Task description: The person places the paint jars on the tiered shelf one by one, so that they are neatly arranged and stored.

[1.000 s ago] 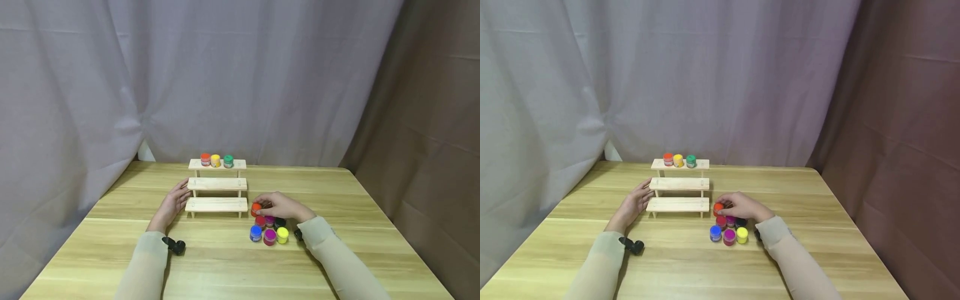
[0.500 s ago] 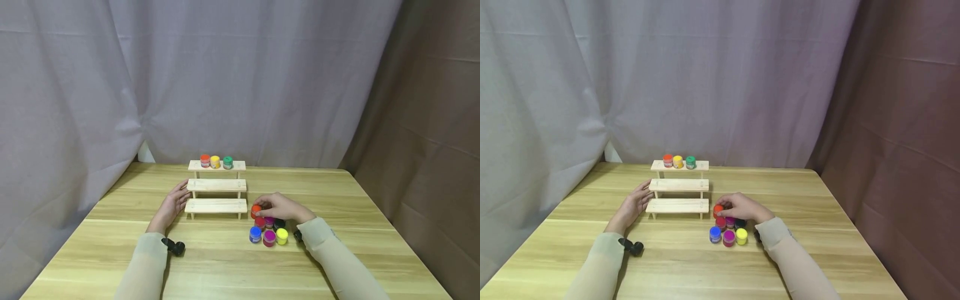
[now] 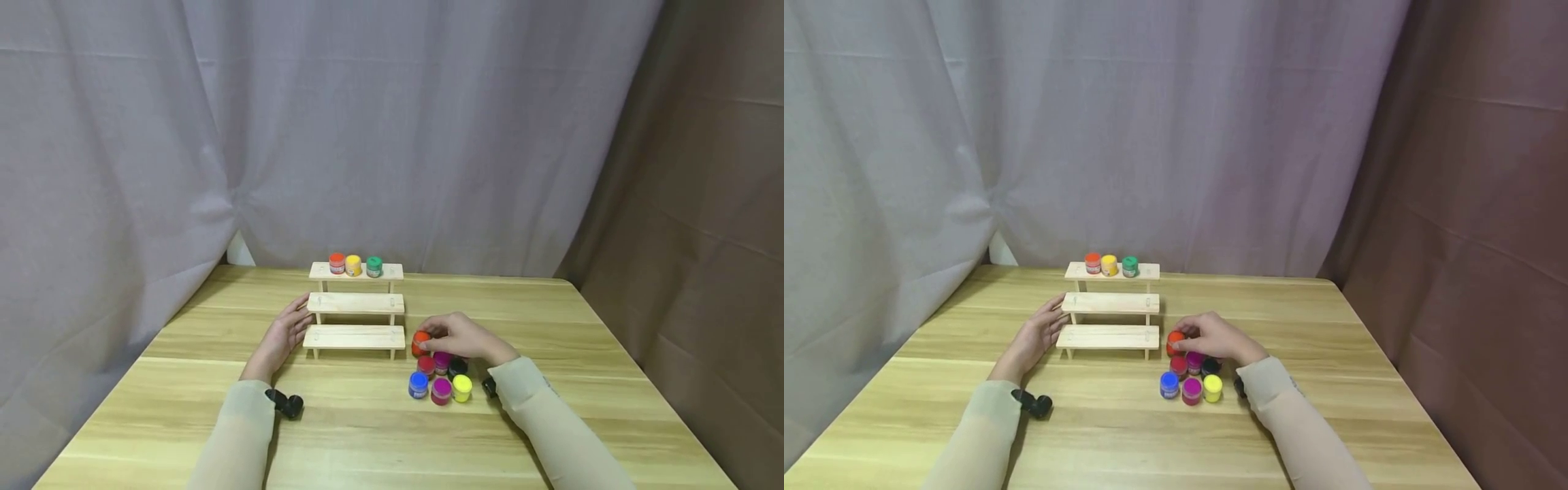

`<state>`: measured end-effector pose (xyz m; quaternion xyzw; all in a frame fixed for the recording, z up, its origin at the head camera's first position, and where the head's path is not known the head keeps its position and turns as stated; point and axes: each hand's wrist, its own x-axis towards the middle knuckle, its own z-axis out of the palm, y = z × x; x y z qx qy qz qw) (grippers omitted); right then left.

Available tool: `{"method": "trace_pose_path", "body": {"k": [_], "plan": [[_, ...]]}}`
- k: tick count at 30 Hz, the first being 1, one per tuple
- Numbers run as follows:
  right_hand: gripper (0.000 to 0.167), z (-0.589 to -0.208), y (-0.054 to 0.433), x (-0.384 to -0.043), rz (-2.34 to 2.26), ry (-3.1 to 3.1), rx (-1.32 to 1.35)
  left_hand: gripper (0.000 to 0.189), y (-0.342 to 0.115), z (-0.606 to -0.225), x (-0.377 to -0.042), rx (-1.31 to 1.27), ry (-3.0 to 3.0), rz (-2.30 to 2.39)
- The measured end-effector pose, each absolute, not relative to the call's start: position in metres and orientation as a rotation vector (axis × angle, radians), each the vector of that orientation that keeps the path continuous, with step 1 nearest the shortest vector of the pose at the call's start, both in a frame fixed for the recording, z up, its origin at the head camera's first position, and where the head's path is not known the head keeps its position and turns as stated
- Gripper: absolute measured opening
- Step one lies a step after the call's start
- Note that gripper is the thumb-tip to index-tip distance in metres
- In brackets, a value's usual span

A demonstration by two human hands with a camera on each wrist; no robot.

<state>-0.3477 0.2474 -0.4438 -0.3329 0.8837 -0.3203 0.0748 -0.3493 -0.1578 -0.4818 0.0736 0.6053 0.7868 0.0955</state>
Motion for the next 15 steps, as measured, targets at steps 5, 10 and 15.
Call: {"method": "trace_pose_path", "body": {"k": [5,10,15], "plan": [[0.029,-0.441,0.248,-0.351,-1.010,2.686,-1.019,0.058,-0.158,-0.482,-0.349,0.219,1.783,2.336],[0.026,-0.433,0.245,-0.352,-1.112,2.730,-0.994,0.058,-0.158,-0.482,-0.349,0.216,1.777,2.331],[0.030,-0.423,0.241,-0.359,-1.221,2.740,-0.954,0.059,-0.159,-0.481,-0.351,0.222,1.786,2.329]]}}
